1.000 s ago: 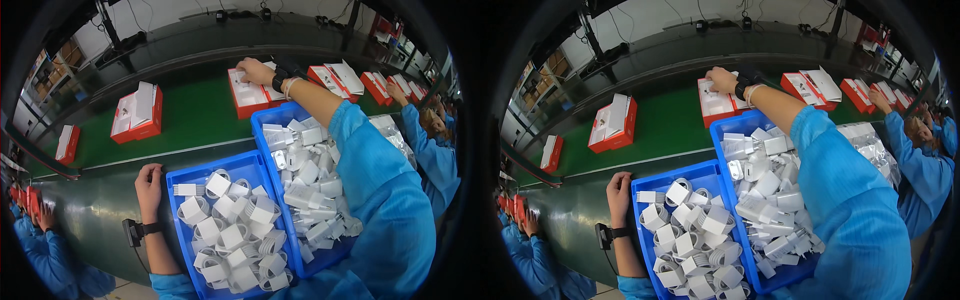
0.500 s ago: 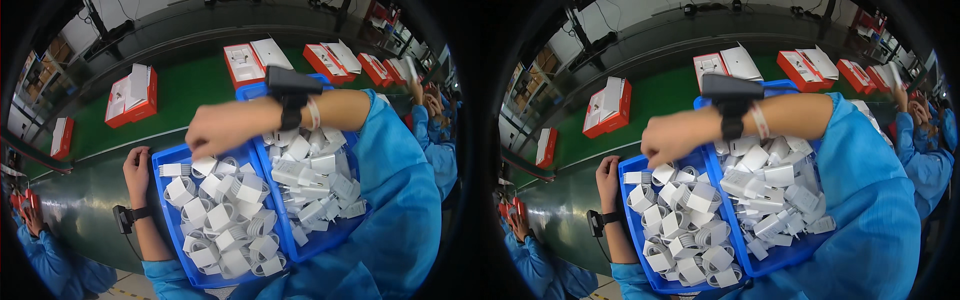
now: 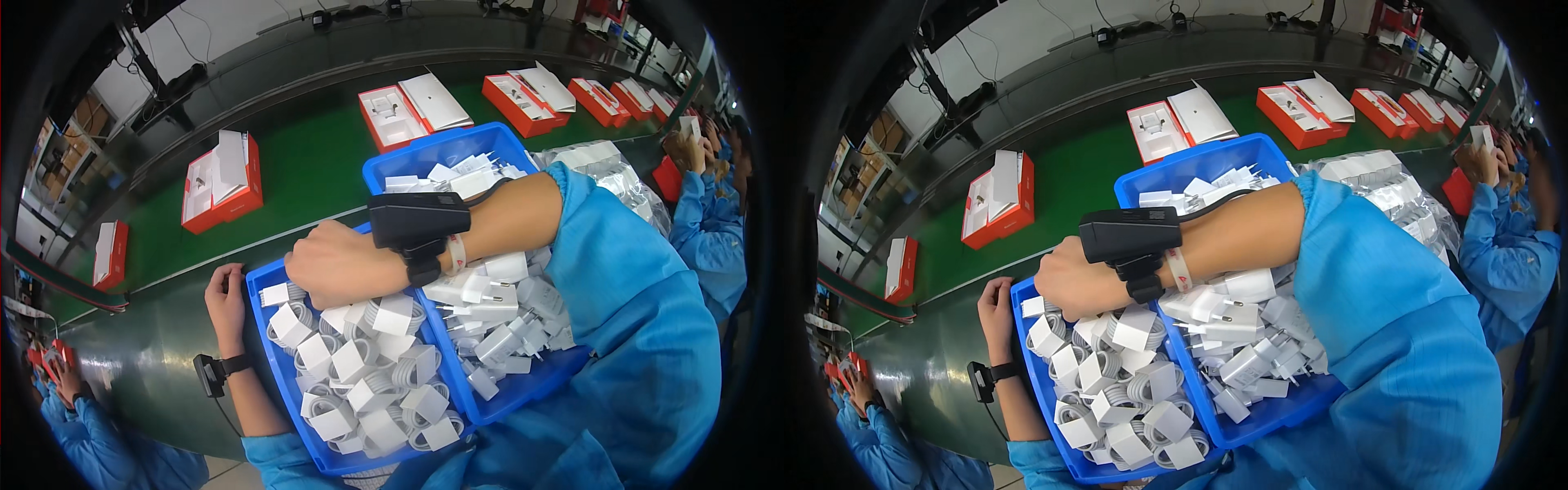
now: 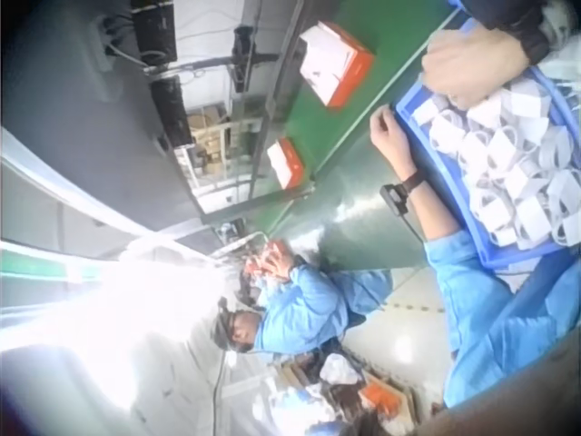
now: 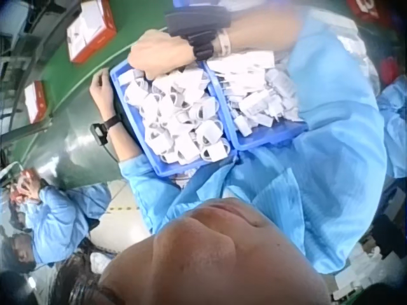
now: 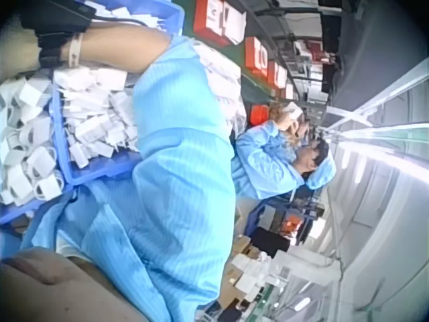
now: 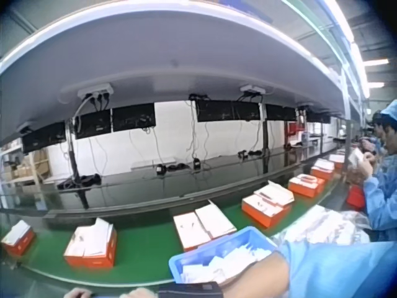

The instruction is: Placing white power adapter units and coiled cables into red product boxes on a conveyor belt.

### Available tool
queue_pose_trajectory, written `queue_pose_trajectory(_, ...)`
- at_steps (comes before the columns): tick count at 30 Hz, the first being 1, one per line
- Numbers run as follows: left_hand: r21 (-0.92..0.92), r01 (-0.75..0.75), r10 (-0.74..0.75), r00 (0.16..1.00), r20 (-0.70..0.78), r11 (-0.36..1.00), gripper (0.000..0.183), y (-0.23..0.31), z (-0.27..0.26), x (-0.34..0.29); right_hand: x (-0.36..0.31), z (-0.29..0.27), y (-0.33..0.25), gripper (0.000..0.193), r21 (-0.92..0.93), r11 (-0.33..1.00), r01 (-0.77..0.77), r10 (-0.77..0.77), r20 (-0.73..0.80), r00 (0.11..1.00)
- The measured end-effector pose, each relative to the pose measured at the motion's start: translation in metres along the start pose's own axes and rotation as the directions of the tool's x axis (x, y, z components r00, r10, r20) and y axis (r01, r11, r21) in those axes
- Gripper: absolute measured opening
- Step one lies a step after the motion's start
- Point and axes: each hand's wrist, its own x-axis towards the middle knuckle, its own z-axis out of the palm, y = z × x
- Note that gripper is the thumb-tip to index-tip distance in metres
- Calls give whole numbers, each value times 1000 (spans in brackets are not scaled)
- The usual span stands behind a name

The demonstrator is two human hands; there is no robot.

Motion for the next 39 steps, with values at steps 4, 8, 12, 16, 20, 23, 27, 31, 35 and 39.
queue_pose_trajectory(4,-25,20,-20,1000,-1,999,17,1,0,0,3,-23,5,27,95,995,-13,1,120,993)
queue_pose_trajectory(8,-26,22,-22,1000,3,999,17,2,2,2,7,-65,46,44,128,991,45,-53,67,996)
queue_pose_trajectory(12,7,12,-12,1000,2,1000,18,1,0,2,-2,-111,133,45,18,997,-80,79,17,997)
queue_pose_trajectory(16,-8,4,-4,1000,-8,1000,18,1,-1,1,-46,-100,243,42,-194,974,-116,138,105,985)
queue_pose_trajectory(20,11,19,-18,1000,-13,1000,18,1,-2,-2,-74,-80,276,35,-145,967,-208,234,195,953)
queue_pose_trajectory(23,-4,50,-50,999,11,999,17,2,-4,-3,-80,-72,282,36,-89,956,-280,294,294,909)
queue_pose_trajectory(27,-12,66,-66,998,0,998,18,3,-6,-4,-79,-68,283,33,-151,942,-299,334,362,870)
queue_pose_trajectory(31,-14,64,-64,998,1,998,18,6,3,3,-92,-77,284,33,-139,944,-299,330,397,857)
queue_pose_trajectory(35,55,-2,3,1000,-18,998,16,22,7,-1,-108,-74,292,39,-157,966,-205,248,342,906)
queue_pose_trajectory(39,32,-8,9,1000,-27,999,17,7,-3,-5,-100,-32,324,31,-340,923,-178,257,200,946)
